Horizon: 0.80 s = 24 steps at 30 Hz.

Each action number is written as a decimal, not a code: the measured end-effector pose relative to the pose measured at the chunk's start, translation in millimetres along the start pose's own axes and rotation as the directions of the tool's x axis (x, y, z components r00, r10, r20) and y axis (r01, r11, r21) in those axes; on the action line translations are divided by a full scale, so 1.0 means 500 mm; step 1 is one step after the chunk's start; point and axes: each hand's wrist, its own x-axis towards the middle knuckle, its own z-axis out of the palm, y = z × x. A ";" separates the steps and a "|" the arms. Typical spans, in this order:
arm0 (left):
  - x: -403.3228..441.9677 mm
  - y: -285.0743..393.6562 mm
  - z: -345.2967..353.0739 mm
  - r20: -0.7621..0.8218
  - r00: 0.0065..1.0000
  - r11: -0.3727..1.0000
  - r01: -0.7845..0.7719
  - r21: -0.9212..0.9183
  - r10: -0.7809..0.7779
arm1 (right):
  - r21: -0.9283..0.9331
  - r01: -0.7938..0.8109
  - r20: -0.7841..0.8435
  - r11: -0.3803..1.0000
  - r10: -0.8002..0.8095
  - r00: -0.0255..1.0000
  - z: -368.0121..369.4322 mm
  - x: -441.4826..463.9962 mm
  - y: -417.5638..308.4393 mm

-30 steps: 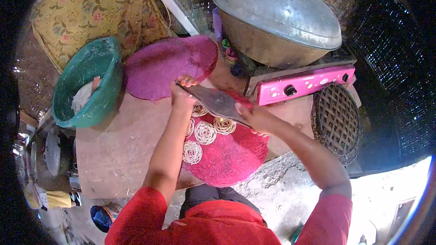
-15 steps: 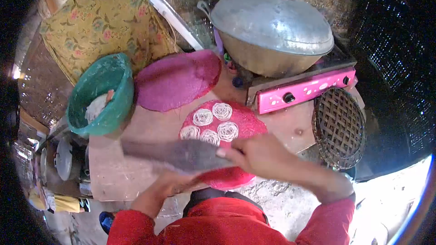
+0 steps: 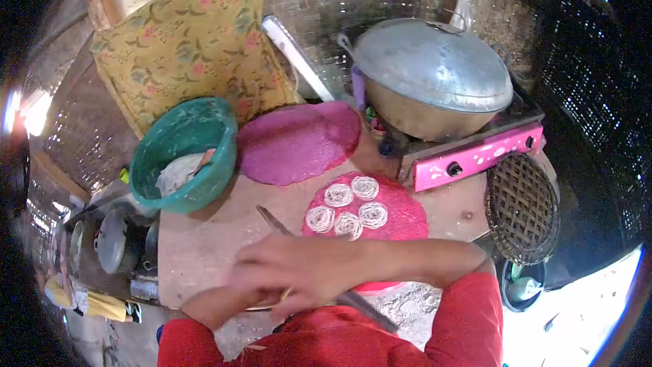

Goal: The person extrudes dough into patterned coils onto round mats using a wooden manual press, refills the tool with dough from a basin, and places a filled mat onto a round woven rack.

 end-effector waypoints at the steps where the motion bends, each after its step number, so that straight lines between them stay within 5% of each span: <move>1: -0.028 0.000 -0.027 -0.016 1.000 0.999 -0.015 0.049 0.015 | -0.066 0.013 0.237 0.998 0.003 0.971 0.010 0.044 -0.019; 2: -0.051 -0.001 -0.052 -0.045 0.998 0.995 -0.030 0.099 0.035 | -0.131 0.049 0.462 0.990 0.017 0.887 0.020 0.076 -0.026; 3: -0.074 -0.003 -0.071 -0.084 0.995 0.987 -0.039 0.153 0.052 | -0.124 0.073 0.471 0.990 -0.006 0.882 0.030 0.095 -0.011; 5: -0.117 -0.004 -0.098 -0.174 0.981 0.977 -0.054 0.205 0.091 | 0.008 -0.352 0.254 0.936 0.339 0.906 0.052 0.133 0.035; 6: -0.137 0.000 -0.108 -0.236 0.967 0.980 -0.052 0.192 0.098 | -0.054 -0.404 0.114 0.913 0.408 0.906 0.058 0.163 0.044; 7: -0.156 0.006 -0.113 -0.304 0.948 0.996 -0.094 0.002 0.090 | -0.055 -0.386 0.125 0.921 0.390 0.912 0.064 0.185 0.053; 8: -0.175 0.015 -0.118 -0.370 0.925 0.971 -0.158 -0.180 0.082 | -0.022 -0.435 -0.040 0.900 0.434 0.900 0.066 0.199 0.064; 9: -0.208 0.029 -0.130 -0.429 0.903 0.998 0.020 0.057 0.006 | 0.016 -0.475 -0.202 0.880 0.468 0.861 0.064 0.214 0.081; 11: -0.273 0.057 -0.156 -0.535 0.832 0.774 0.432 0.462 -0.145 | -0.254 -0.315 -0.400 0.915 0.197 0.895 0.041 0.230 0.131; 12: -0.326 0.014 -0.157 -0.636 0.772 0.923 0.232 0.307 0.017 | -0.337 -0.310 -0.467 0.889 0.127 0.875 0.020 0.234 0.150; 13: -0.368 -0.027 -0.168 -0.740 0.656 0.984 -0.024 0.174 0.147 | -0.161 -0.397 -0.557 0.904 0.249 0.792 -0.013 0.251 0.145; 15: -0.416 -0.099 -0.203 -0.891 0.453 0.821 0.502 0.273 0.019 | 0.373 -0.395 -0.659 0.840 0.539 0.525 -0.065 0.306 0.121; 16: -0.425 -0.099 -0.232 -0.956 0.294 0.999 0.039 0.002 -0.009 | 0.398 -0.207 -0.753 0.894 0.446 0.483 -0.069 0.337 0.152; 17: -0.435 -0.097 -0.270 -0.979 0.164 0.860 -0.474 -0.189 -0.124 | 0.397 -0.014 -0.834 0.918 0.367 0.411 -0.066 0.361 0.193; 19: -0.424 0.010 -0.331 -0.998 -0.054 0.666 -0.746 0.026 -0.021 | 0.473 0.229 -0.881 0.850 0.455 0.132 -0.017 0.440 0.270; 20: -0.426 0.024 -0.376 -0.987 -0.156 0.641 -0.754 0.148 0.044 | 0.495 0.307 -0.867 0.813 0.484 0.119 0.015 0.465 0.338; 21: -0.433 0.035 -0.418 -0.961 -0.257 0.606 -0.749 0.268 0.107 | 0.691 0.259 -0.719 0.675 0.679 0.148 0.056 0.495 0.367; 22: -0.445 0.053 -0.457 -0.956 -0.269 0.604 -0.745 0.283 0.116 | 0.723 0.241 -0.690 0.648 0.653 0.313 0.097 0.480 0.516; 23: -0.458 0.072 -0.491 -0.896 -0.401 0.616 -0.662 0.428 0.191 | 0.816 0.285 -0.574 0.503 0.766 0.291 0.148 0.523 0.488; 24: -0.472 0.080 -0.512 -0.812 -0.520 0.614 -0.558 0.558 0.265 | 0.864 -0.144 -0.380 0.483 0.812 0.443 0.183 0.500 0.553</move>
